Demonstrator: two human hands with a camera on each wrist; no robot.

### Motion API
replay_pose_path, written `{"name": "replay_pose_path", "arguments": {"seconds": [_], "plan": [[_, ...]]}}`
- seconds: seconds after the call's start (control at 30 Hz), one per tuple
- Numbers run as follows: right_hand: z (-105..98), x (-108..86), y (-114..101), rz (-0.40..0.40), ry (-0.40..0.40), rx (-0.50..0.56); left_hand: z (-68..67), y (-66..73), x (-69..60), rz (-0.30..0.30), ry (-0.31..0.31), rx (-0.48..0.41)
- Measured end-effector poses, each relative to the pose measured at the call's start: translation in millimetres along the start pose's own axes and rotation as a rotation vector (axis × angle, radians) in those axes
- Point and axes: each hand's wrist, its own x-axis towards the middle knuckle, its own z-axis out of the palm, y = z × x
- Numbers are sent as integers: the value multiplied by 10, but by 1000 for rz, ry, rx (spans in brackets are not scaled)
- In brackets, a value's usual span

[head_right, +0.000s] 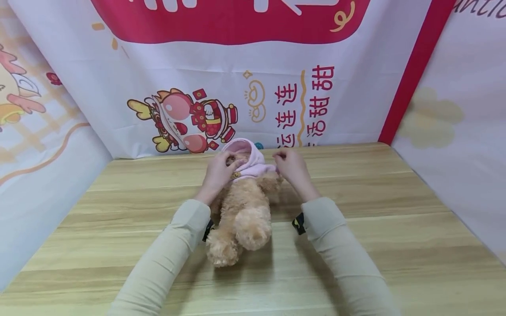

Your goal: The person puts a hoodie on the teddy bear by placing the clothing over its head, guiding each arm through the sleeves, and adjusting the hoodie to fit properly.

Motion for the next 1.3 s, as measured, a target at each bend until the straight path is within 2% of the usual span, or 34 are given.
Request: {"name": "replay_pose_path", "arguments": {"seconds": [0.1,0.23,0.3,0.43,0.53,0.6,0.67,0.77,0.83,0.97,1.17,1.23,1.3], "plan": [[31,51,-143,-89,-16,48,26,51,-6,31,-10,-29],[154,120,-230,-163,-115,-12,33,105,-13,61,-50,-102],[207,144,-224,-182,-122,-65,12,117,-18,69,-72,-144],[269,191,-174,-236,-105,-104,-82,89,-32,72,-57,-165],[272,221,-144,-273,-110,-111,-163,46,-59,71,-88,-83],[260,231,-133,-286,-120,-132,-197,33,-93,71,-185,15],[245,235,-130,-286,-128,-160,-202,37,-125,101,-284,122],[231,232,-131,-273,-124,-200,-179,80,-180,132,-371,234],[224,225,-134,-245,-106,-220,-152,120,-213,147,-370,296],[233,213,-146,-175,-53,-249,-106,179,-264,134,-340,376],[258,195,-92,-81,29,-197,-130,168,-254,170,-353,486],[261,198,-79,-71,41,-189,-150,140,-256,172,-363,501],[256,203,-77,-92,23,-200,-167,106,-267,157,-365,480]]}}
